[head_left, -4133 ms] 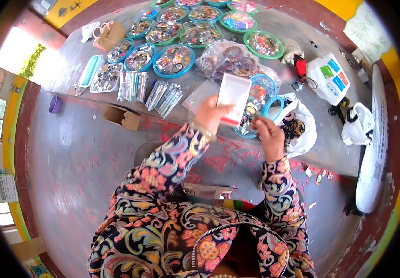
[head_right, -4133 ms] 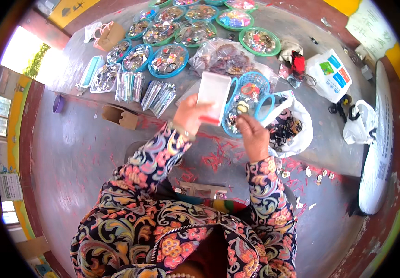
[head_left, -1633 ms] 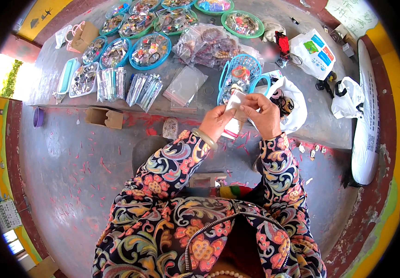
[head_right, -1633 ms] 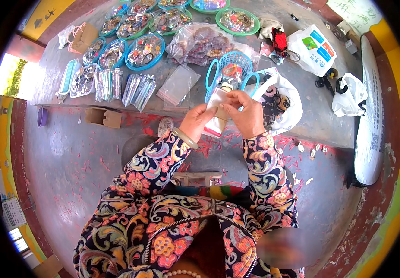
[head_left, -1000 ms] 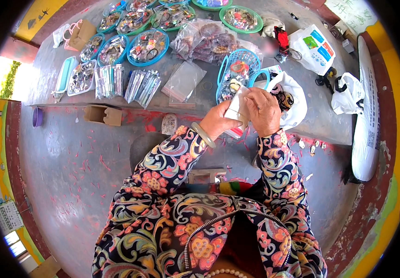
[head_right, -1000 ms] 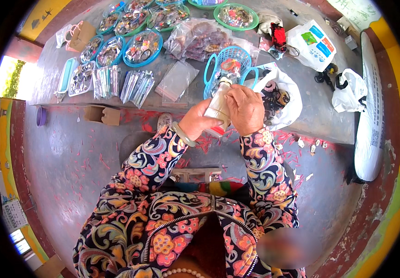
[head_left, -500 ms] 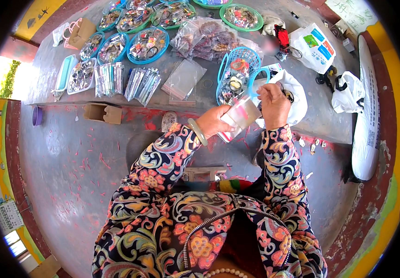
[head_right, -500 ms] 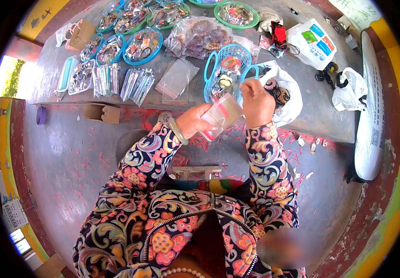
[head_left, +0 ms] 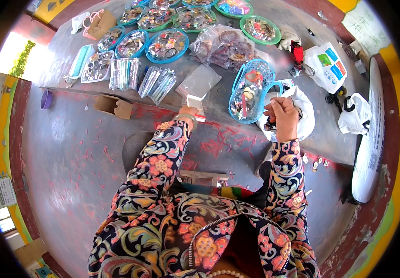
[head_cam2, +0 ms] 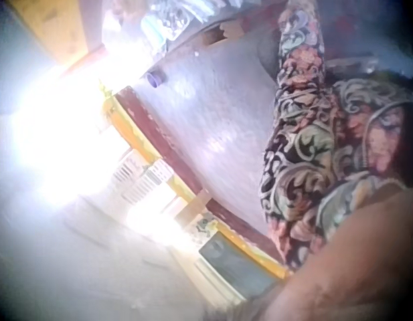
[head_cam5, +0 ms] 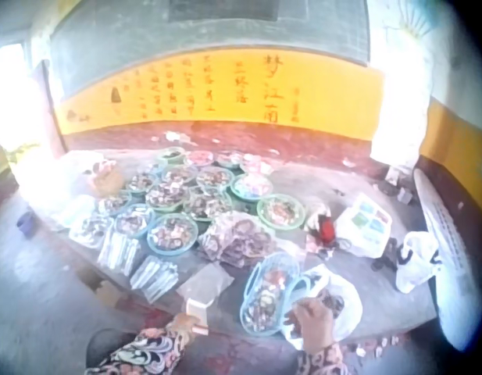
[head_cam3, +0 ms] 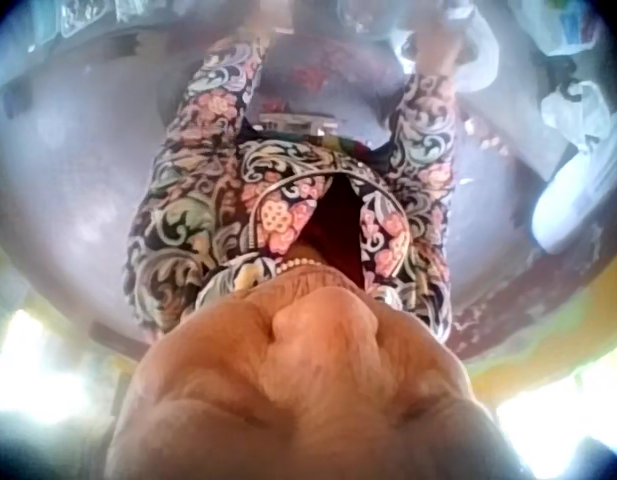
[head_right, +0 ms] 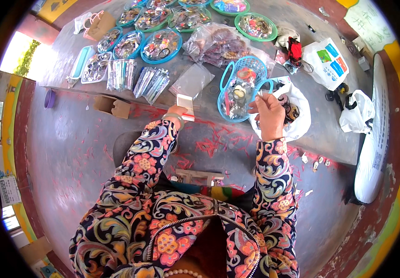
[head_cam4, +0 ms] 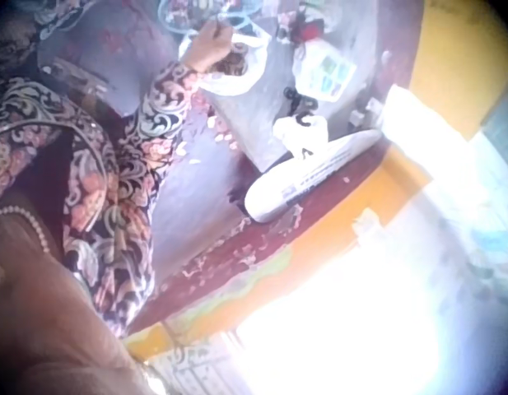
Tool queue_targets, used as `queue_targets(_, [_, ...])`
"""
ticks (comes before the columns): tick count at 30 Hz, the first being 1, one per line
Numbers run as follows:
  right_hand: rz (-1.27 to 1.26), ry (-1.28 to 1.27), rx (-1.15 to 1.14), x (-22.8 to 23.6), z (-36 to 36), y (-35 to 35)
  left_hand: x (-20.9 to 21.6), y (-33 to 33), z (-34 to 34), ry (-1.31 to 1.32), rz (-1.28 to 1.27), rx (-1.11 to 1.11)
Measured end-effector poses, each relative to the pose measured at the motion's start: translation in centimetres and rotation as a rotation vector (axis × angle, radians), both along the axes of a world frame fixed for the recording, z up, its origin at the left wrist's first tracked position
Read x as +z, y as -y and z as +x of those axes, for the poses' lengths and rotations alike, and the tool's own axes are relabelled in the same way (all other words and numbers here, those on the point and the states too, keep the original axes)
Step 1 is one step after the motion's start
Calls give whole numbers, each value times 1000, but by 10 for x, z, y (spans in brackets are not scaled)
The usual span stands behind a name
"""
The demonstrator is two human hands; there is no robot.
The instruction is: The person assembles keychains by hand, picking up small plastic charms and metal rings from a table. They attach the charms to the rings and place the finished items into a blue basket. The process involves repetitive handling of small components and organizing the output.
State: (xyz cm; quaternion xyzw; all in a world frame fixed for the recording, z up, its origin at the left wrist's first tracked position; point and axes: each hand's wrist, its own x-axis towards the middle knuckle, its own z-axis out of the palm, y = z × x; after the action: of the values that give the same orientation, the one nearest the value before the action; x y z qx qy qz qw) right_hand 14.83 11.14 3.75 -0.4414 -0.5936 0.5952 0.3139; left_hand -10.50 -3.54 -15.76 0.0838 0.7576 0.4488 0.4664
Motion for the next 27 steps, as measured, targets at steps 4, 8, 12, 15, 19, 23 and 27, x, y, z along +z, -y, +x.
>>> queue_targets(4, [-38,32,48,-3,-4,5,-35,-16,-17,7,-82,117])
queue_targets(8, [-129,-56,91,-5,-4,8,-33,-20,-16,-195,62,241])
queue_targets(12, [-253,-187,41,-6,-4,10,-20,-28,-3,-586,-174,230])
queue_targets(15, [-238,-255,-63,-4,-4,11,42,-37,27,-201,318,297])
queue_targets(19, [277,-162,-144,-10,-9,19,161,-36,81,257,589,39])
queue_targets(23, [1118,152,49,4,-13,39,210,-26,99,632,685,-40])
queue_targets(27, [1294,107,264,1,-13,50,211,-21,89,542,664,-19])
